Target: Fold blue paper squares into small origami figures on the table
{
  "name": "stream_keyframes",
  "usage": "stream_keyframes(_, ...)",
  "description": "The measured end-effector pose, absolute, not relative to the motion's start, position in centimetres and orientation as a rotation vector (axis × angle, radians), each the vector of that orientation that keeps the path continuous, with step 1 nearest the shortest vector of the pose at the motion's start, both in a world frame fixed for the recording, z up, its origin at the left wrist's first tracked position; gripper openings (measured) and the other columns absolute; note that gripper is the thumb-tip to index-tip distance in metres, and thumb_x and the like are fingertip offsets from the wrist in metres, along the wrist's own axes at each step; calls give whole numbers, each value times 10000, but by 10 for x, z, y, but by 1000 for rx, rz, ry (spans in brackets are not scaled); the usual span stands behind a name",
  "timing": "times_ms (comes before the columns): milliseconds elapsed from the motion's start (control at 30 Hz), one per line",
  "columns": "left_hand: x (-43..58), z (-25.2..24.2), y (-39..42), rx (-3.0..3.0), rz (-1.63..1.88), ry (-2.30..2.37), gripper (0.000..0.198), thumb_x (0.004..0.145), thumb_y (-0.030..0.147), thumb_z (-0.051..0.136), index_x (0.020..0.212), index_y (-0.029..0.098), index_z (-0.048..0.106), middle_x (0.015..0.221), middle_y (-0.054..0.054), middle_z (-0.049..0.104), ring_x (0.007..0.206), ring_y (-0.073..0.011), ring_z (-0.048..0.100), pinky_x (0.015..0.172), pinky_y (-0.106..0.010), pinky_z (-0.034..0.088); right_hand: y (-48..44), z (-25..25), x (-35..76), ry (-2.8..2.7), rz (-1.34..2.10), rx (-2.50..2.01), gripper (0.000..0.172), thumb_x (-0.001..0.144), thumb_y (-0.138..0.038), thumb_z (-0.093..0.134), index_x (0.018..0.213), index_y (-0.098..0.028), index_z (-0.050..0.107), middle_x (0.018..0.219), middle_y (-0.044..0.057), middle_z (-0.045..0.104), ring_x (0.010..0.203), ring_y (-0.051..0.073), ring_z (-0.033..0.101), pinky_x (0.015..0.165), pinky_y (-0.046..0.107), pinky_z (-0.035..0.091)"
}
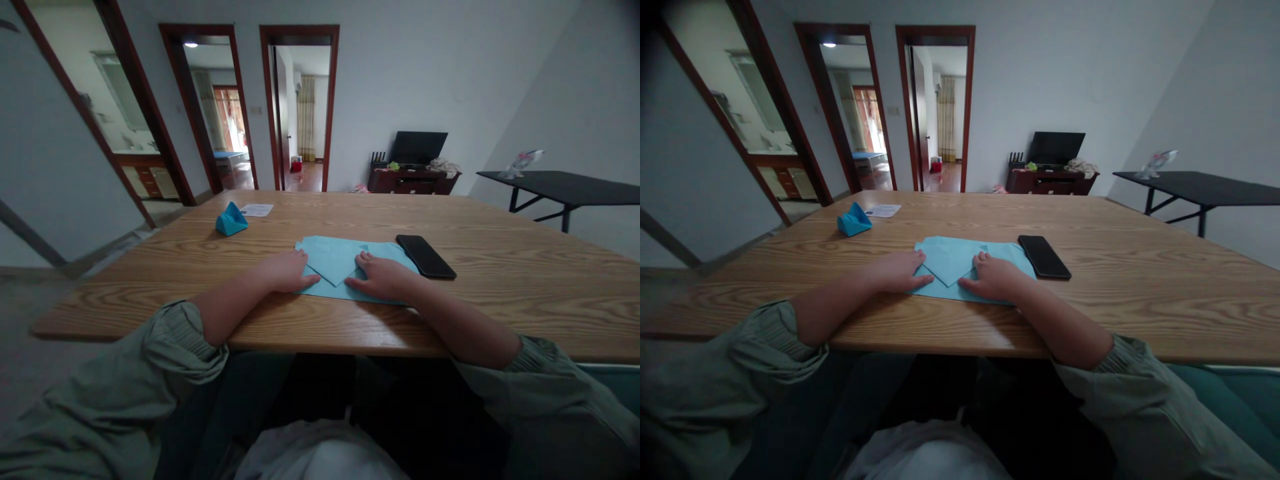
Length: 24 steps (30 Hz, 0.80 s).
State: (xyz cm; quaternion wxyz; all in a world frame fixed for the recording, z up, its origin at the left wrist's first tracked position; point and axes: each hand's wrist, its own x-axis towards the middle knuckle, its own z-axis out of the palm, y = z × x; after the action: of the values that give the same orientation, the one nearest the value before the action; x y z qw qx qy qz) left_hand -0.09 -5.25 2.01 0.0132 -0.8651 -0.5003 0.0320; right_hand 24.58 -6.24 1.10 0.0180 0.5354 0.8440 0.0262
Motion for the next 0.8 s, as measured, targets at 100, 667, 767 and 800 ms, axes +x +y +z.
stream_keyframes(100,-10,27,-44,-2734,49,-1559,606,814,632,440,1203,191,588,1162,-132,637,999,-264,606,818,-320,435,-62,14,248,2665,60,1656,786,832,-672,379,1334,-75,475,1379,232,451,1238,332,472,984,384,371)
stream_keyframes(667,-20,17,-24,-2776,-283,-1435,471,827,539,514,1174,239,617,1127,-64,655,980,-224,602,826,-300,430,-59,18,251,2911,81,1586,735,755,-641,555,1341,-203,491,1297,133,559,1149,301,535,965,377,379)
stream_keyframes(767,-19,17,-25,-2758,-300,-1448,435,854,527,470,1138,240,632,1105,-61,659,979,-222,599,828,-302,428,-55,14,255,2932,24,1624,747,747,-653,561,1343,-210,480,1273,133,567,1124,289,550,948,369,396)
stream_keyframes(800,-19,17,-26,-2757,-314,-1448,428,859,520,464,1132,237,633,1112,-62,655,986,-220,595,837,-302,425,-54,12,256,2933,13,1652,740,746,-654,564,1336,-214,483,1263,130,569,1107,282,560,937,362,404)
